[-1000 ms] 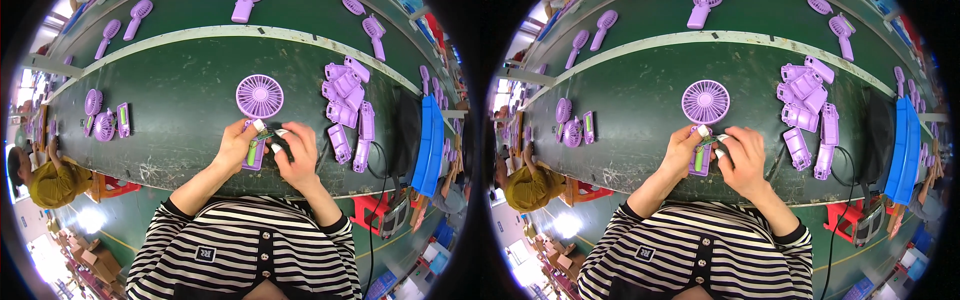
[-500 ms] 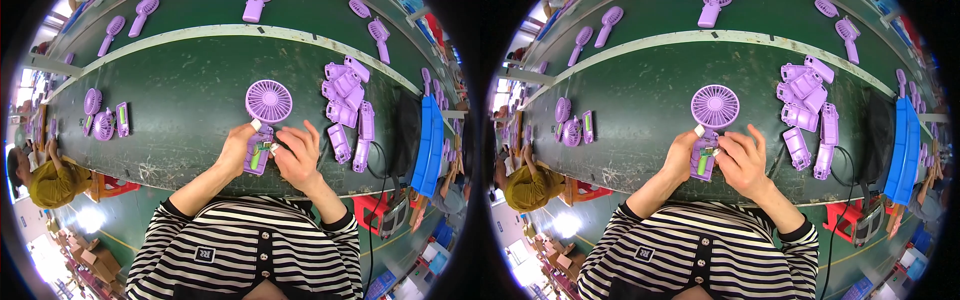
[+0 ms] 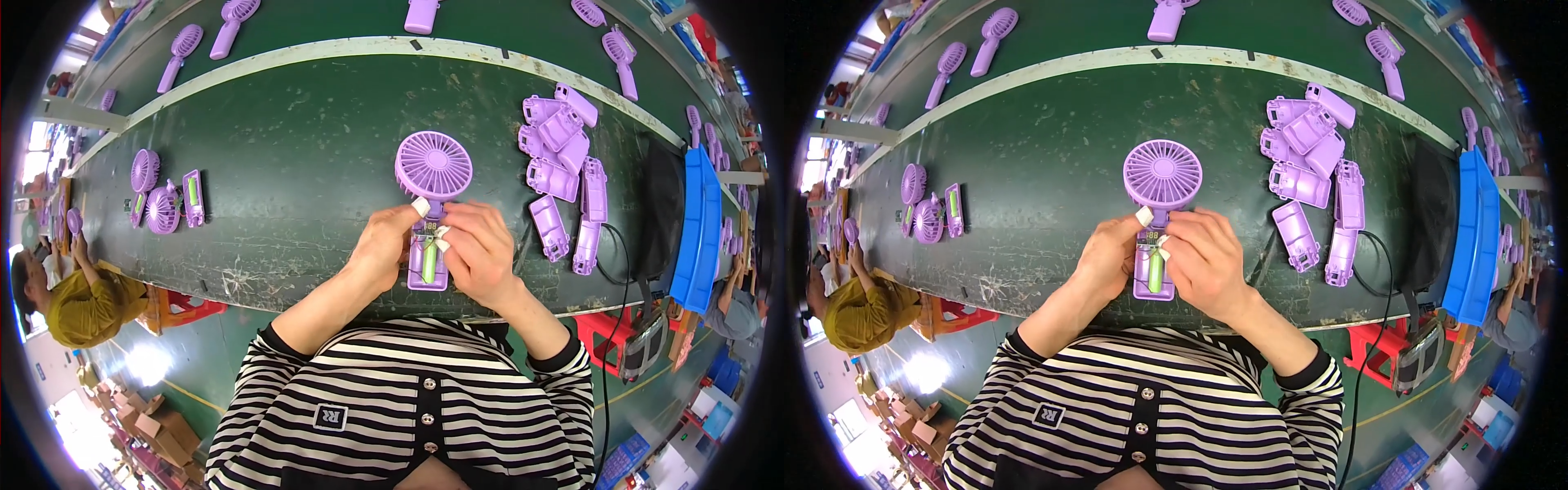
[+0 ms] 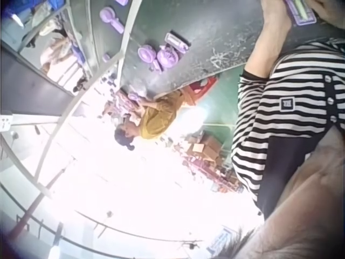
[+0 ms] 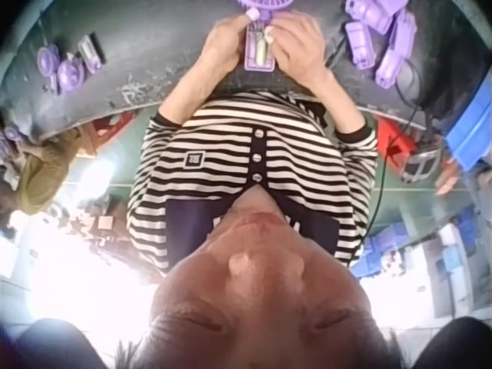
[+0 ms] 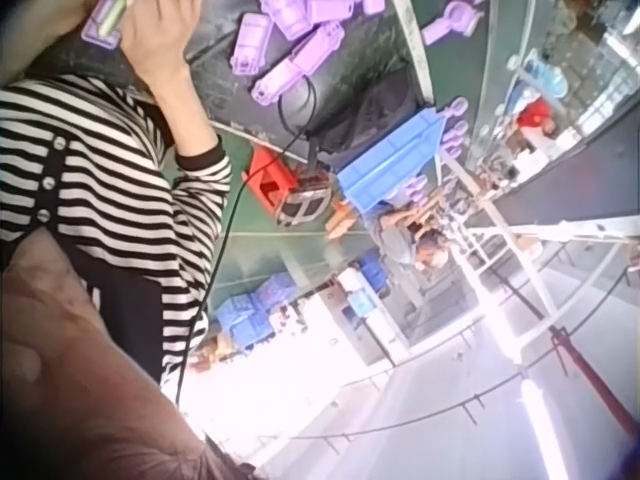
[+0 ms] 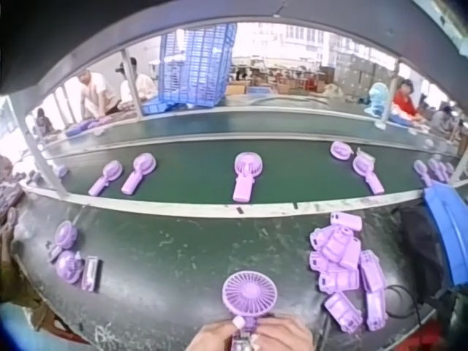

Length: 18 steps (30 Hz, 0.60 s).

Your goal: The person assembles portable handheld fans by hand, inserting a battery into a fan casing.

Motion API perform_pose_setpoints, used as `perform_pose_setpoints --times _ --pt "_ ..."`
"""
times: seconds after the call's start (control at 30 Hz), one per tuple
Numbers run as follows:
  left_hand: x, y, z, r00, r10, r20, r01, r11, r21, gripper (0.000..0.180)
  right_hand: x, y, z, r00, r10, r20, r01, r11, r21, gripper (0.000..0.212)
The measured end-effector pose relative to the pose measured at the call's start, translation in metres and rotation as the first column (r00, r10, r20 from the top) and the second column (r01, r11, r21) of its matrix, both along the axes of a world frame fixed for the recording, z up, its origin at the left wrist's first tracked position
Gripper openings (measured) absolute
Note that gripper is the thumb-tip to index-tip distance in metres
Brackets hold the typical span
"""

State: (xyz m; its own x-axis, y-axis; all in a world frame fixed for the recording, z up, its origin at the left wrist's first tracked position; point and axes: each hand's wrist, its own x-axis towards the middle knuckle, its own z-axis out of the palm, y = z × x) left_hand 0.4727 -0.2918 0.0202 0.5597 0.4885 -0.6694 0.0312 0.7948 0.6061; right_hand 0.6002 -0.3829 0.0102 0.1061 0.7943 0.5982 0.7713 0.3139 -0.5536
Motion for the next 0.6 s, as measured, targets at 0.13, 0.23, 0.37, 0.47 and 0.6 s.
perform_pose_setpoints --times 0.13,0.23,0.37,0.47,0.6 --pt "-0.001 0.004 -0.006 0.997 -0.080 -0.013 0.080 0.996 -0.042 0.027 0.006 0.003 0.014 0.986 0.011 -0.168 -0.031 0.993 -0.116 0.015" --pt "0.003 0.003 0.006 0.999 -0.012 0.038 0.016 0.995 -0.099 0.022 0.016 0.007 0.018 0.980 0.060 -0.192 -0.099 0.974 -0.202 0.014" --pt "0.002 0.007 0.008 0.997 -0.038 0.062 0.044 0.993 -0.105 0.023 0.019 0.009 0.024 0.960 0.039 -0.278 -0.116 0.957 -0.266 0.014" --pt "0.001 0.009 0.009 0.997 -0.029 0.066 0.037 0.991 -0.127 0.023 0.019 0.009 0.026 0.960 0.031 -0.278 -0.114 0.951 -0.287 0.013" --pt "0.001 0.010 0.012 0.997 -0.023 0.078 0.034 0.990 -0.138 0.024 0.018 0.010 0.022 0.958 0.058 -0.282 -0.131 0.960 -0.248 0.013"
